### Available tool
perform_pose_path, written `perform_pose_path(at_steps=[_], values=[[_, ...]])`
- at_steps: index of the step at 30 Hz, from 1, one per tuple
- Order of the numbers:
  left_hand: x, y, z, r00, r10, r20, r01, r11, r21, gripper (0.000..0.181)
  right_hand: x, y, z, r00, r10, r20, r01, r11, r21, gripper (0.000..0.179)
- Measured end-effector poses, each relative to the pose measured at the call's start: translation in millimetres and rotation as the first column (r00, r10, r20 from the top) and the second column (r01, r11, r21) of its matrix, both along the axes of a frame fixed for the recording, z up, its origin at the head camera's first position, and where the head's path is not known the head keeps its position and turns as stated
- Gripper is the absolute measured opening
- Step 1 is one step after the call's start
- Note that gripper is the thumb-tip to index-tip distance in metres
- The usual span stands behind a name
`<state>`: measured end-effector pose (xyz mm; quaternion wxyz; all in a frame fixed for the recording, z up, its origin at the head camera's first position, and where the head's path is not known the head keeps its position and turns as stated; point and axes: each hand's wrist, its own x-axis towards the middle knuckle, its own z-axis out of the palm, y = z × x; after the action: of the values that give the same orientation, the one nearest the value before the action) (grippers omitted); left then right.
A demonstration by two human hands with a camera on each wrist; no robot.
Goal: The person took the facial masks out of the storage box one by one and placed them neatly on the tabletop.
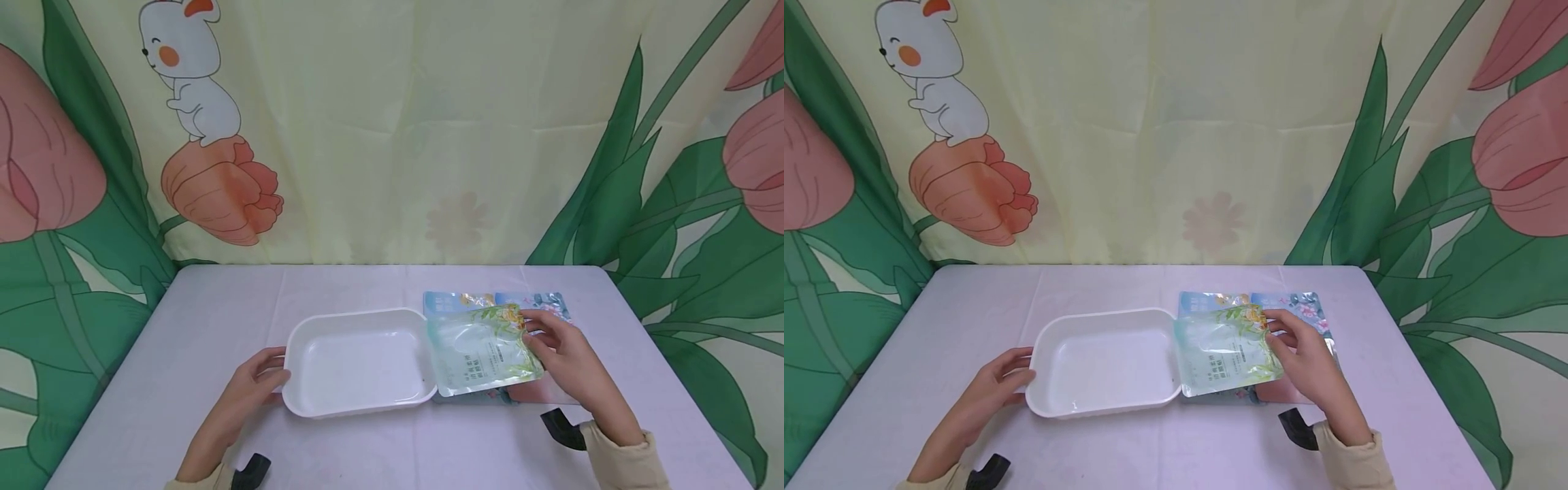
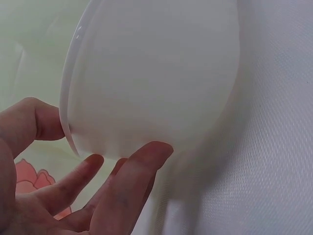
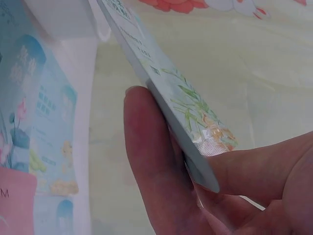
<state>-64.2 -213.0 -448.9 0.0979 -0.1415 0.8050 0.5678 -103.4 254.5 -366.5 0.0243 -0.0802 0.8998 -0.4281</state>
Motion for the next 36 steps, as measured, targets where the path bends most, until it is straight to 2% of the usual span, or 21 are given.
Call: perform_pose_path(at_steps=[14,22,30,36], values=[[-0.4,0.8,0.8,1.000,-0.002,-0.015,0.002,1.000,0.010,0.053,5.1,23,1.3,0.999,-0.025,0.026,0.024,0.999,0.045,0.048],[0.2,2.0,0.1,1.000,0.004,-0.003,-0.004,1.000,-0.018,0.054,10.1,25,-10.2,0.997,-0.013,0.077,0.009,0.999,0.053,0.044],[-0.8,-2.7,-4.6,1.000,-0.011,-0.005,0.011,0.999,0.038,0.055,12.2,23,-17.2,0.991,-0.011,0.132,0.000,0.996,0.085,0.042],[-1.1,-2.9,-5.3,1.000,-0.016,-0.005,0.016,1.000,0.026,0.056,16.1,18,-22.9,0.986,0.016,0.165,-0.025,0.998,0.051,0.043]])
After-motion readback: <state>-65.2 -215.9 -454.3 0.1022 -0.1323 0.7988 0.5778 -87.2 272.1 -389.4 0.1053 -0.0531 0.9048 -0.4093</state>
